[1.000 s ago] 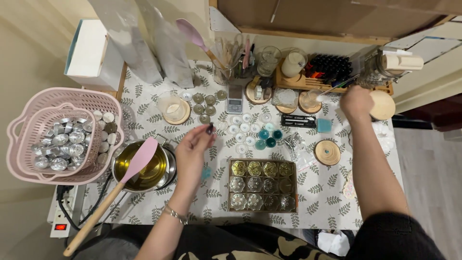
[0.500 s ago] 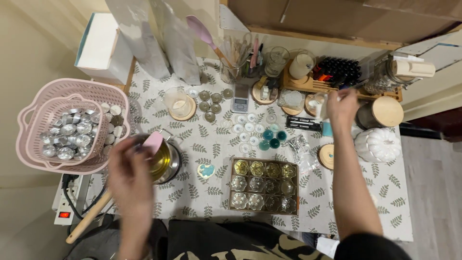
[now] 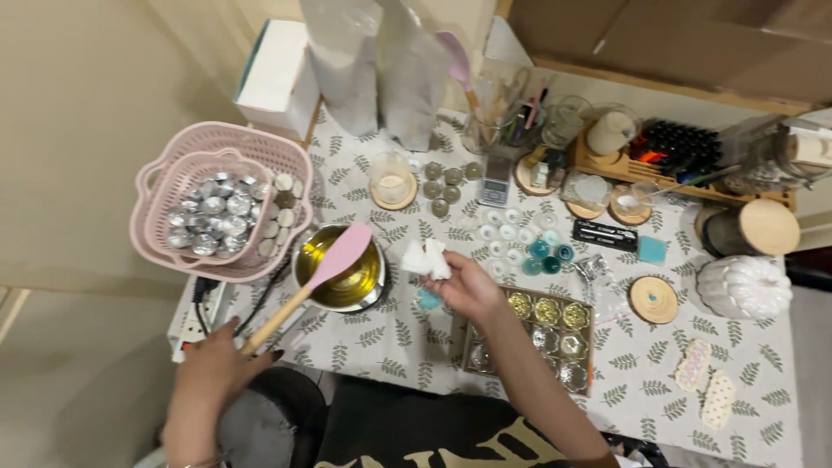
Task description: The person monitors the temperature of a yellow liquid in a metal pot using a digital thermometer. They then use a pink spatula to stir the liquid and wipe the thermometer probe with a tissue. The person continues to stir the liquid in the pot while it sits on a heating element.
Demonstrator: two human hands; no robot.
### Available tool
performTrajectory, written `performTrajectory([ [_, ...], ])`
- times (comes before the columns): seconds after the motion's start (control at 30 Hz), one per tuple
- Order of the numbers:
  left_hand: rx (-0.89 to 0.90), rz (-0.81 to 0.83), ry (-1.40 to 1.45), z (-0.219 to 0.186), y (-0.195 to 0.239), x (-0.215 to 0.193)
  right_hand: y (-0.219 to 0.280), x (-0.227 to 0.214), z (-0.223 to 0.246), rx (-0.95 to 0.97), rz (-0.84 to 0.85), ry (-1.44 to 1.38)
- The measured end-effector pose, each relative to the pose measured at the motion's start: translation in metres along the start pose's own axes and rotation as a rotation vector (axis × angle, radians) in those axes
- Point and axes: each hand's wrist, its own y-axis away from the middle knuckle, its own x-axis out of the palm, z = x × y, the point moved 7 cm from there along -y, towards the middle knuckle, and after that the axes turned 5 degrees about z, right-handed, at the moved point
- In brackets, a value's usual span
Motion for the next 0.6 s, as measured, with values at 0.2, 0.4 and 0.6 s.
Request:
performTrajectory([
  [0.2, 0.014, 0.173, 0.202, -0.005, -0.005, -0.003, 0.025, 0.035, -0.014, -0.086, -0.087, 0.172],
  [0.4, 0.087, 0.237, 0.298, -0.012, -0.003, -0.021, 0.056, 0.052, -0.002, -0.25, -0.2, 0.271],
  [0.6, 0.09, 0.247, 0.275, -0.021, 0.0, -0.028, 0.058, 0.047, -0.008, -0.312, -0.189, 0.34],
])
